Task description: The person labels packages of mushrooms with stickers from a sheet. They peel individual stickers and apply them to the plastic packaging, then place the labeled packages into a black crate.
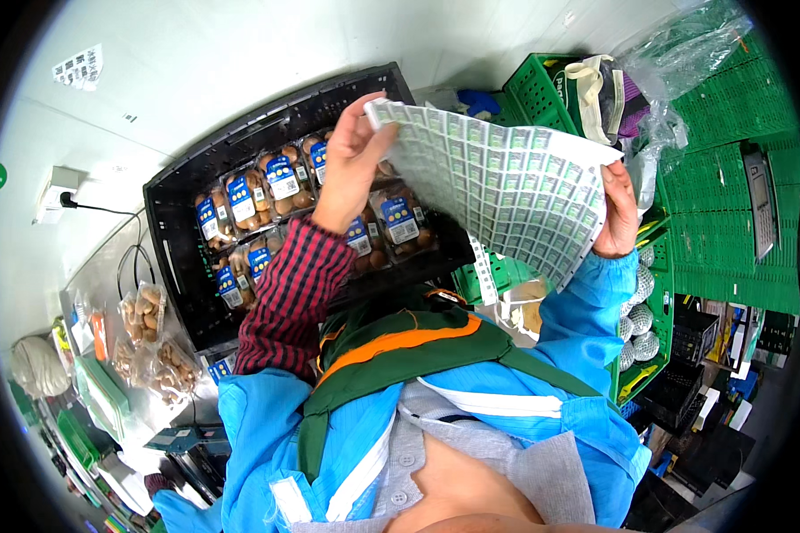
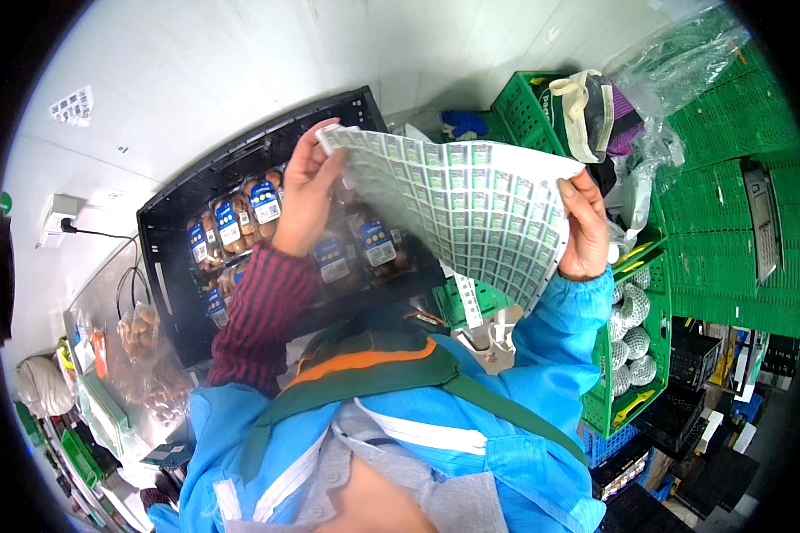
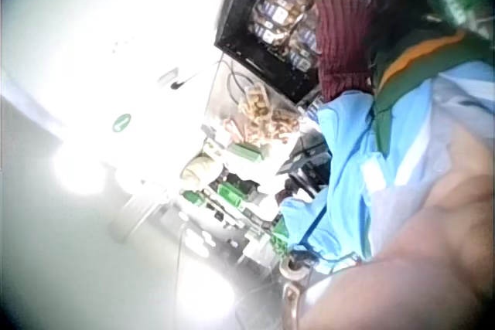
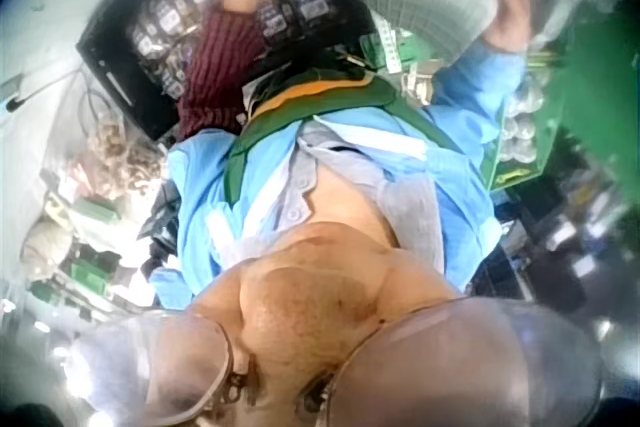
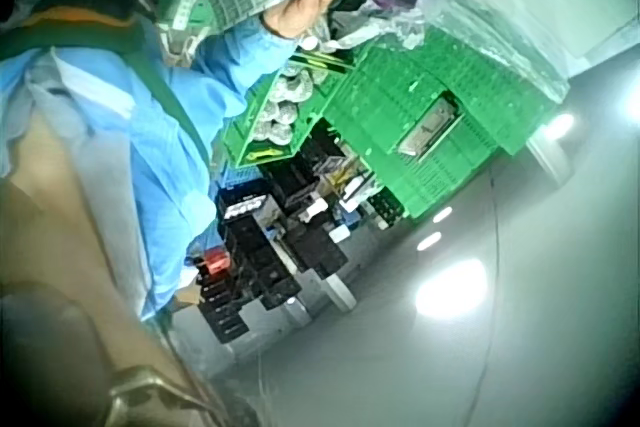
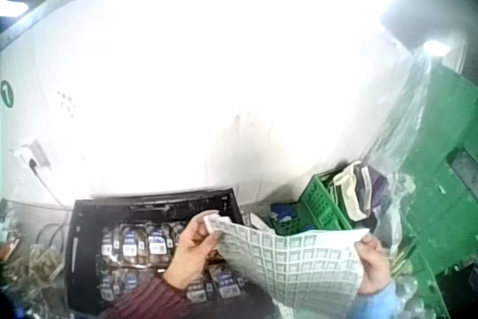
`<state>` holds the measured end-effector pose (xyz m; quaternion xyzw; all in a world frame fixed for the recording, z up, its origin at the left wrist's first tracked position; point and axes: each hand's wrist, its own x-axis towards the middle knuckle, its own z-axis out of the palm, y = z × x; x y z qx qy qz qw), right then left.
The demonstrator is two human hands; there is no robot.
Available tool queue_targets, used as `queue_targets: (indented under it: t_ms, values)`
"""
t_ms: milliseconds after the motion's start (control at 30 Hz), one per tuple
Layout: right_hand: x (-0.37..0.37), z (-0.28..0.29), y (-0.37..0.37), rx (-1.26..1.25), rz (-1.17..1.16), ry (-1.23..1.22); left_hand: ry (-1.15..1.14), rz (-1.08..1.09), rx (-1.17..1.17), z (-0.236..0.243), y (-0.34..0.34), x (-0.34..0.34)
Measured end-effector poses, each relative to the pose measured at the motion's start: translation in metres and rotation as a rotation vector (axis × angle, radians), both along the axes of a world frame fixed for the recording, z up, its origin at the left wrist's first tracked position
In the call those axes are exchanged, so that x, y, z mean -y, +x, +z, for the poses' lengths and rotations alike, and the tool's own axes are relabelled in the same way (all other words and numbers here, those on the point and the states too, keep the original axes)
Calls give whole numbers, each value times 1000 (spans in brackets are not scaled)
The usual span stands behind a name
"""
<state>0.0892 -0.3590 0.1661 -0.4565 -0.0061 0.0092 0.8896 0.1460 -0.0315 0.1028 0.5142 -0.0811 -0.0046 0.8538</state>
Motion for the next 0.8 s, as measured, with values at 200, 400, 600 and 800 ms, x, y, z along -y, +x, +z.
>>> queue_targets:
  t_ms: [200,400,600,800]
  values:
    - [-58,-5,9,34,-34,-273,27,-35,-17,18,-34,-75]
    - [-127,-8,6,155,24,-523,114,-21,-118,16,-67,-141]
    - [-177,-10,7,176,125,-408,47,97,-163,0,-96,-177]
    - [-195,-33,19,204,144,-508,-67,129,-237,6,-115,-179]
